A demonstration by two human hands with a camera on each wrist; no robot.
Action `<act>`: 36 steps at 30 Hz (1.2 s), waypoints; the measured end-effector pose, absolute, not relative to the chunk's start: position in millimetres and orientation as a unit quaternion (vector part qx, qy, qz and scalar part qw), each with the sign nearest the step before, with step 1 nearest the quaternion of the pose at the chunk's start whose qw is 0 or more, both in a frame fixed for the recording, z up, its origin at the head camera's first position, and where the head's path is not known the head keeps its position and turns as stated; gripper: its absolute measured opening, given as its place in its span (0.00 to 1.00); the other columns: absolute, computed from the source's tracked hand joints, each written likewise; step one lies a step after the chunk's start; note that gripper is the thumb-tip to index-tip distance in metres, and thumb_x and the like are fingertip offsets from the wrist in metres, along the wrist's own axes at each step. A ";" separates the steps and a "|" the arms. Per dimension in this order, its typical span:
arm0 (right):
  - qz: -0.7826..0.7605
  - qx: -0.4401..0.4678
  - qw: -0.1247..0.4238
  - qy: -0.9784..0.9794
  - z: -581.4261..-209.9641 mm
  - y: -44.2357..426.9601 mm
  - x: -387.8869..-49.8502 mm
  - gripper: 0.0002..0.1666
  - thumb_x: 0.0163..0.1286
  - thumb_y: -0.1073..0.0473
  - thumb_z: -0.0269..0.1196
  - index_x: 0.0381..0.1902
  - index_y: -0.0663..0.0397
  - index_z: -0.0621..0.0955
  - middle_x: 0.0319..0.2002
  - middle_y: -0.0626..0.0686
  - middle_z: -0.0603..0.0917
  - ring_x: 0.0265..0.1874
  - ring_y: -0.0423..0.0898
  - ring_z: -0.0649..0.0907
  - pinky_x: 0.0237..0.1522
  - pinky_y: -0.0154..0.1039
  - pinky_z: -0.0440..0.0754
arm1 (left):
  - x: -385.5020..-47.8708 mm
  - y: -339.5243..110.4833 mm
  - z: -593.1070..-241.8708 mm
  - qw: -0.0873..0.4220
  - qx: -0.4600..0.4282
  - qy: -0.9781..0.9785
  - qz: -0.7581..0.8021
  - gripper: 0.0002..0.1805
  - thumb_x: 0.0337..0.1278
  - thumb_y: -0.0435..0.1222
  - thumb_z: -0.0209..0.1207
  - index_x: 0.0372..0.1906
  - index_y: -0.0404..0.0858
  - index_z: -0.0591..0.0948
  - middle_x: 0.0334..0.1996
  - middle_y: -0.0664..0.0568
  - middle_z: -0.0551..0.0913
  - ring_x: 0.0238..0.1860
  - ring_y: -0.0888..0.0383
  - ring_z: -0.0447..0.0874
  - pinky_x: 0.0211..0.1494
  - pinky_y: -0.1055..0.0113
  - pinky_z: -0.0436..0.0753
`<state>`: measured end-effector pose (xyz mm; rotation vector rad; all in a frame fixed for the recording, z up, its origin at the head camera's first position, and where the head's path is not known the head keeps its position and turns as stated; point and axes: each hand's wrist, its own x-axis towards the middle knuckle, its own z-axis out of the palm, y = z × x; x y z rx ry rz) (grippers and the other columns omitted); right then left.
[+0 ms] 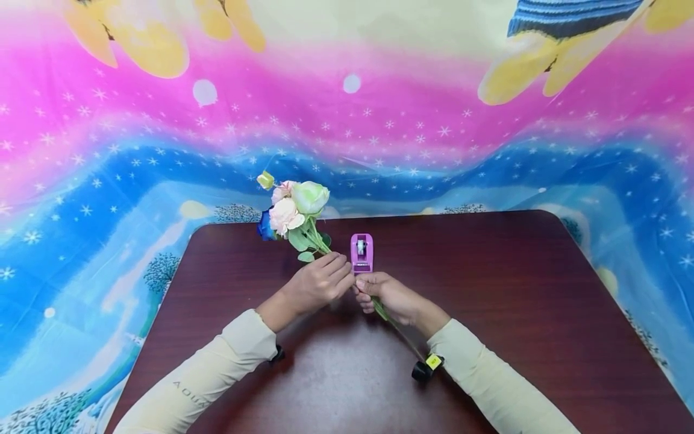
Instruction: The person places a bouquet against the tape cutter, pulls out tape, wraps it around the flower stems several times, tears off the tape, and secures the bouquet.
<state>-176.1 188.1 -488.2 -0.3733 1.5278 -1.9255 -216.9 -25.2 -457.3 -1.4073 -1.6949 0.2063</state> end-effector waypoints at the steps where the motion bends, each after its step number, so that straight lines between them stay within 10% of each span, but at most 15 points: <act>1: -0.744 -0.137 0.329 0.565 -487.7 187.7 -175.1 0.17 0.84 0.58 0.43 0.35 0.57 0.73 0.24 0.44 0.69 0.23 0.38 0.68 0.32 0.35 0.62 | -216.8 -25.6 -456.0 0.449 -0.569 -0.684 0.083 0.06 0.65 0.31 0.60 0.30 0.41 0.81 0.32 0.51 0.89 0.39 0.56 0.86 0.53 0.64 0.84; 8: -0.790 -0.145 0.344 0.486 -484.0 180.2 -166.2 0.18 0.85 0.58 0.37 0.37 0.51 0.72 0.25 0.42 0.68 0.23 0.36 0.66 0.31 0.33 0.60 | -206.9 -33.1 -450.1 0.452 -0.561 -0.692 0.049 0.16 0.75 0.28 0.48 0.53 0.39 0.86 0.55 0.44 0.88 0.60 0.50 0.86 0.68 0.59 0.79; 13: -0.814 -0.166 0.371 0.415 -484.8 172.6 -156.7 0.19 0.85 0.60 0.35 0.38 0.48 0.72 0.26 0.41 0.68 0.24 0.36 0.66 0.33 0.31 0.64 | -180.8 -38.7 -451.3 0.455 -0.468 -0.744 -0.144 0.17 0.63 0.28 0.55 0.55 0.38 0.85 0.50 0.44 0.84 0.49 0.50 0.81 0.54 0.58 0.79; 23: -0.792 -0.171 0.416 0.412 -497.9 142.0 -134.5 0.16 0.84 0.58 0.38 0.40 0.48 0.73 0.31 0.42 0.74 0.32 0.37 0.74 0.42 0.33 0.74 | -141.4 -49.8 -453.1 -0.040 -0.016 -0.670 -0.741 0.21 0.64 0.28 0.63 0.60 0.25 0.76 0.50 0.27 0.84 0.46 0.46 0.90 0.52 0.64 0.87; 36: -0.713 -0.097 0.300 0.627 -501.8 92.9 -128.5 0.21 0.81 0.60 0.50 0.51 0.80 0.76 0.40 0.59 0.86 0.36 0.44 0.86 0.42 0.41 0.88 | -154.1 -73.3 -462.7 -0.049 0.021 -0.685 -0.727 0.11 0.57 0.20 0.64 0.46 0.20 0.81 0.33 0.29 0.88 0.29 0.49 0.92 0.37 0.58 0.90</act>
